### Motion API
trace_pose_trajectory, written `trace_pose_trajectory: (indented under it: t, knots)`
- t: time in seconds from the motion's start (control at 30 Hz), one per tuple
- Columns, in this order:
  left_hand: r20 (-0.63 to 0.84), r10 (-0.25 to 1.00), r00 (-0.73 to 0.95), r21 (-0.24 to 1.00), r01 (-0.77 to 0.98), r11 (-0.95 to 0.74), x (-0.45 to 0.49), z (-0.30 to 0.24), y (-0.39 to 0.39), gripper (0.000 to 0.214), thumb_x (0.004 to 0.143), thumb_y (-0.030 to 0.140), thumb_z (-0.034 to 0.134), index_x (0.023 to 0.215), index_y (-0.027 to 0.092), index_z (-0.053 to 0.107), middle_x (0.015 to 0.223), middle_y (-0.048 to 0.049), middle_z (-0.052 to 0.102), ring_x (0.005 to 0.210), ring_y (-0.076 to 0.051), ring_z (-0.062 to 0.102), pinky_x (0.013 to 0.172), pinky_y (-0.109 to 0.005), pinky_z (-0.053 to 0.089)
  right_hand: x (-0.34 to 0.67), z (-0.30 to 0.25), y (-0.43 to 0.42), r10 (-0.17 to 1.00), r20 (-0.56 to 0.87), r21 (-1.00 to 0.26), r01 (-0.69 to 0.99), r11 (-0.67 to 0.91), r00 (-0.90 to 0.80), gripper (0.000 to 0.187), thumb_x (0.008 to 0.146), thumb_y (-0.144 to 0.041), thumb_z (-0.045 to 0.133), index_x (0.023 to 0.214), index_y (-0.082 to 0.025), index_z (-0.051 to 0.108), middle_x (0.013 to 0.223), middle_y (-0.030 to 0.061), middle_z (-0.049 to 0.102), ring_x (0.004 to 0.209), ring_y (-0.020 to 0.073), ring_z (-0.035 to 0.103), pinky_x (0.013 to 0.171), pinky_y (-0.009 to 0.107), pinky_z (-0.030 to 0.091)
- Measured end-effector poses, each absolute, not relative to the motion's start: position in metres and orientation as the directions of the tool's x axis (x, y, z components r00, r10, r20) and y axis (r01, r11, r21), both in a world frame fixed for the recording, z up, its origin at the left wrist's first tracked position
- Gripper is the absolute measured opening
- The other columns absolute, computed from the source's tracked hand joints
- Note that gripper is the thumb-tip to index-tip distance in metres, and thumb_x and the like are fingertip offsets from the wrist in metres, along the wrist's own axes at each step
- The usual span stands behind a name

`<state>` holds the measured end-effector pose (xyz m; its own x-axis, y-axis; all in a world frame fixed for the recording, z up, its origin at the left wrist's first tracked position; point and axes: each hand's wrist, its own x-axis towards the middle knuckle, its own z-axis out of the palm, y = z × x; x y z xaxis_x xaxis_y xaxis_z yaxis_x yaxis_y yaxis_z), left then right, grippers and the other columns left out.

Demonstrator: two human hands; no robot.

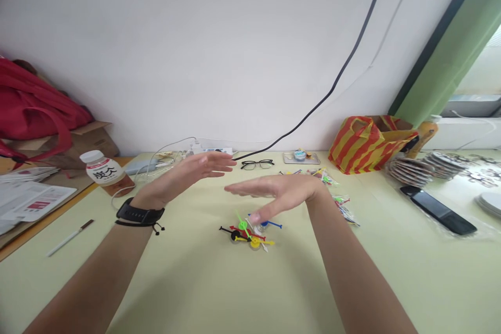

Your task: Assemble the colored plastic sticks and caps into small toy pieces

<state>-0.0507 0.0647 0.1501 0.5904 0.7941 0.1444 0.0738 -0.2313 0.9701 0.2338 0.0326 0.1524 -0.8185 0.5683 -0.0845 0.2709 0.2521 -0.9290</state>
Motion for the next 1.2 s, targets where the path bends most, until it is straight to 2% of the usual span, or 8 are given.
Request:
trace_pose_trajectory:
  t: [0.2,0.37,0.57,0.73,0.83,0.97,1.13,1.2]
  knots:
    - [-0.047,0.548,0.835,0.922,0.248,-0.298,-0.043,0.145,0.056,0.067,0.078,0.042,0.084,0.141,0.038,0.061,0.150,-0.0059,0.057,0.143,-0.035,0.049,0.112,-0.048,0.047,0.215,0.169,0.010,0.529,-0.007,-0.837,0.294,0.462,-0.849,0.066,0.064,-0.037,0.093,0.128,-0.035,0.074,0.127,0.0006,0.073,0.119,0.0289,0.069,0.104,0.033,0.051]
    - [-0.144,0.325,0.935,0.916,0.250,-0.313,-0.030,0.133,0.055,0.080,0.080,0.046,0.080,0.152,0.035,0.047,0.138,-0.0088,0.066,0.129,-0.034,0.062,0.107,-0.046,0.050,0.210,0.176,0.007,0.437,-0.051,-0.808,0.295,0.510,-0.898,0.067,0.072,-0.034,0.088,0.136,-0.034,0.068,0.132,-0.0009,0.070,0.131,0.0270,0.060,0.113,0.033,0.044]
    - [0.020,0.455,0.890,0.920,0.162,-0.358,-0.030,0.128,0.057,0.076,0.073,0.047,0.086,0.142,0.032,0.060,0.102,-0.0081,0.077,0.095,-0.031,0.076,0.082,-0.039,0.060,0.219,0.175,0.009,0.501,-0.020,-0.821,0.300,0.485,-0.865,0.067,0.066,-0.038,0.091,0.130,-0.034,0.072,0.130,0.0006,0.072,0.128,0.0294,0.063,0.109,0.034,0.047]
    - [-0.153,0.346,0.926,0.871,0.292,-0.395,-0.040,0.126,0.068,0.082,0.088,0.051,0.073,0.158,0.027,0.036,0.130,-0.0102,0.068,0.123,-0.030,0.062,0.102,-0.041,0.049,0.234,0.173,0.017,0.489,-0.137,-0.805,0.384,0.452,-0.862,0.069,0.079,-0.048,0.082,0.144,-0.035,0.061,0.145,0.0015,0.062,0.137,0.0271,0.055,0.113,0.033,0.043]
    - [-0.267,0.454,0.850,0.804,0.456,-0.382,-0.051,0.122,0.076,0.086,0.092,0.056,0.067,0.162,0.026,0.026,0.135,-0.0105,0.063,0.124,-0.028,0.058,0.105,-0.039,0.044,0.251,0.166,0.030,0.651,-0.157,-0.765,0.508,0.395,-0.743,0.057,0.089,-0.055,0.068,0.140,-0.031,0.063,0.142,0.0038,0.063,0.131,0.0263,0.058,0.105,0.032,0.047]
    - [-0.336,0.594,0.731,0.724,0.604,-0.334,-0.061,0.115,0.084,0.085,0.091,0.061,0.065,0.160,0.026,0.030,0.132,-0.0103,0.063,0.118,-0.026,0.060,0.102,-0.037,0.044,0.267,0.140,0.054,0.831,-0.168,-0.641,0.699,0.317,-0.530,0.040,0.089,-0.057,0.062,0.105,-0.022,0.076,0.110,0.0071,0.075,0.101,0.0256,0.067,0.081,0.032,0.051]
    - [-0.333,0.610,0.719,0.715,0.614,-0.334,-0.064,0.105,0.090,0.079,0.087,0.063,0.068,0.152,0.024,0.044,0.128,-0.0100,0.066,0.115,-0.027,0.061,0.098,-0.035,0.045,0.248,0.102,0.074,0.589,-0.554,-0.536,0.794,0.288,-0.588,0.035,0.067,-0.050,0.080,0.084,-0.019,0.077,0.090,0.0040,0.075,0.087,0.0222,0.067,0.069,0.027,0.047]
    - [-0.327,0.610,0.722,0.716,0.611,-0.339,-0.063,0.103,0.090,0.078,0.087,0.064,0.067,0.151,0.024,0.046,0.126,-0.0097,0.067,0.114,-0.027,0.062,0.097,-0.035,0.046,0.235,0.092,0.077,0.543,-0.624,-0.478,0.824,0.305,-0.563,0.031,0.062,-0.046,0.083,0.077,-0.019,0.076,0.081,0.0017,0.073,0.080,0.0199,0.065,0.064,0.026,0.044]
